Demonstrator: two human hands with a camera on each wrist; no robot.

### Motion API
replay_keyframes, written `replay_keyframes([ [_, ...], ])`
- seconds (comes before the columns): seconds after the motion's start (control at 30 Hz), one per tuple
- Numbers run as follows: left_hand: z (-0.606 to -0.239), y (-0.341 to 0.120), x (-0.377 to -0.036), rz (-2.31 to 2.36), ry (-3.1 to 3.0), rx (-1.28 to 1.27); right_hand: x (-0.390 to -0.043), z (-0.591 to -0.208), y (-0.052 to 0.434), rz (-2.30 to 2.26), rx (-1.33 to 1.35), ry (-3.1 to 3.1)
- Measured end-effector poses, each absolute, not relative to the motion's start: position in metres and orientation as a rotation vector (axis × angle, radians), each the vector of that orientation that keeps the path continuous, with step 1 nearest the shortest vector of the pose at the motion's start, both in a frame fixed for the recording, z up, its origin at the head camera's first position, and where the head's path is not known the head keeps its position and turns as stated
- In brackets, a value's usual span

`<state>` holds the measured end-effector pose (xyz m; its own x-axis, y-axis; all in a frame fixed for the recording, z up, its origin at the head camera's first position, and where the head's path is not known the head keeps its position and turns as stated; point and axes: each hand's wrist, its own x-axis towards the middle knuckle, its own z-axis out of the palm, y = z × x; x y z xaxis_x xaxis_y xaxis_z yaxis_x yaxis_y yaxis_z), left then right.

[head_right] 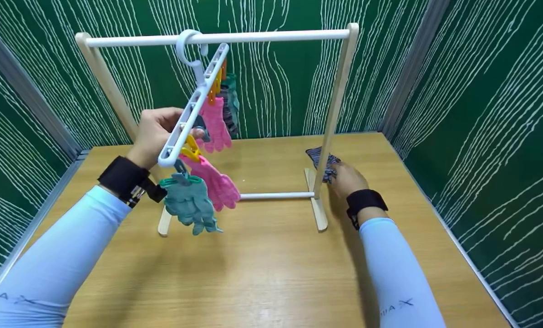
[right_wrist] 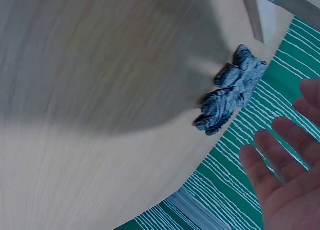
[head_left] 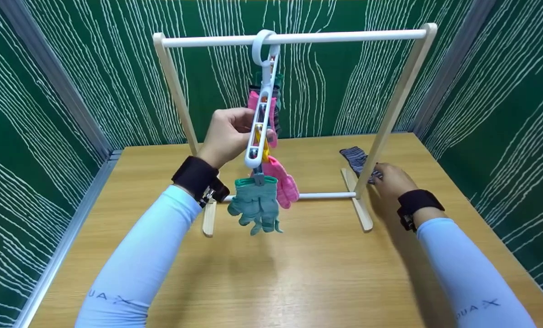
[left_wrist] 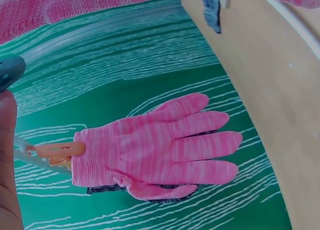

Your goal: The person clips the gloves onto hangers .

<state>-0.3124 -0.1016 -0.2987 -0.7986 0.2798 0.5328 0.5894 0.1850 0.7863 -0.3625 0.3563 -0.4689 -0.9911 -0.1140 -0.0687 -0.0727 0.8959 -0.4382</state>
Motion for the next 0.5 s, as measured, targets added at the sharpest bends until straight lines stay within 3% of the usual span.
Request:
replay_keyframes([
  [0.5, -0.299, -0.102, -0.311, -1.662, -2.194, -0.821, -0.377, -0.49, 0.35, -0.472, -0.173, 2.919],
])
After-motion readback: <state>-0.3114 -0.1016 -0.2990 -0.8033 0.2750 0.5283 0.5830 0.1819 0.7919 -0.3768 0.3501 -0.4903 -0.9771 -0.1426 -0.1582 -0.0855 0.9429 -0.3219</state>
